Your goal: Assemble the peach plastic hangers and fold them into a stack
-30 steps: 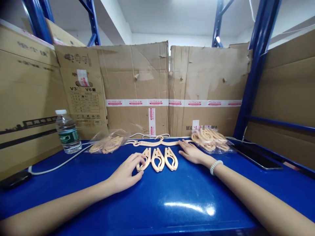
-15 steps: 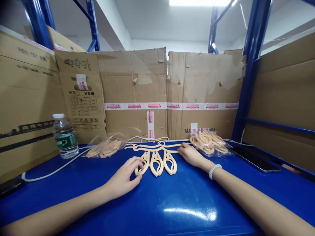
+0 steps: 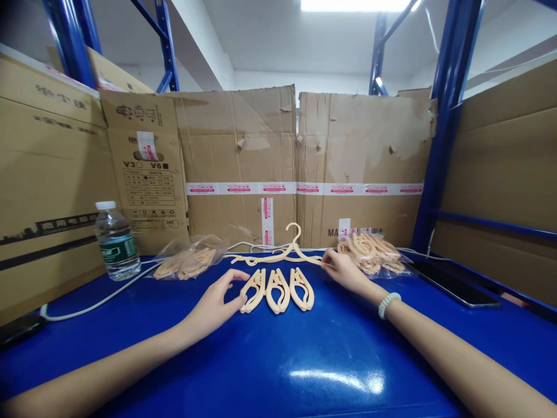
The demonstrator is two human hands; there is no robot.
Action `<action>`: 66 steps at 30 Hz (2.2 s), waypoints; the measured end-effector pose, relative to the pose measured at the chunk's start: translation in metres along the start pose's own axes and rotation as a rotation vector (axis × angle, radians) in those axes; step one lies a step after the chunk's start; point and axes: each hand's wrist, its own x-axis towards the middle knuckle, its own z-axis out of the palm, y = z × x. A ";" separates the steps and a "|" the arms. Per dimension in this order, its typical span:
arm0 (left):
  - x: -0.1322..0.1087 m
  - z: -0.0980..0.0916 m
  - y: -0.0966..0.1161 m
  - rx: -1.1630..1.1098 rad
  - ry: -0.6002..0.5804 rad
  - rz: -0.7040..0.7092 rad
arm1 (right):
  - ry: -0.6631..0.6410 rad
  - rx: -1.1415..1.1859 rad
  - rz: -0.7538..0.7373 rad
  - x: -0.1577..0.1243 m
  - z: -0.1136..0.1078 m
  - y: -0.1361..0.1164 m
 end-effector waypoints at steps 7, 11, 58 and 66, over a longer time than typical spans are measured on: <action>0.016 -0.003 -0.017 -0.475 0.220 -0.405 | -0.144 0.336 0.127 -0.002 -0.041 -0.005; 0.018 -0.002 -0.018 -0.609 0.260 -0.520 | -0.201 0.406 0.184 -0.007 -0.061 -0.013; 0.005 0.002 -0.014 -0.342 0.069 -0.098 | 0.094 -0.048 -0.200 -0.022 -0.028 -0.076; 0.008 0.000 -0.010 -0.451 0.151 -0.186 | 0.007 0.383 -0.011 -0.015 -0.027 -0.063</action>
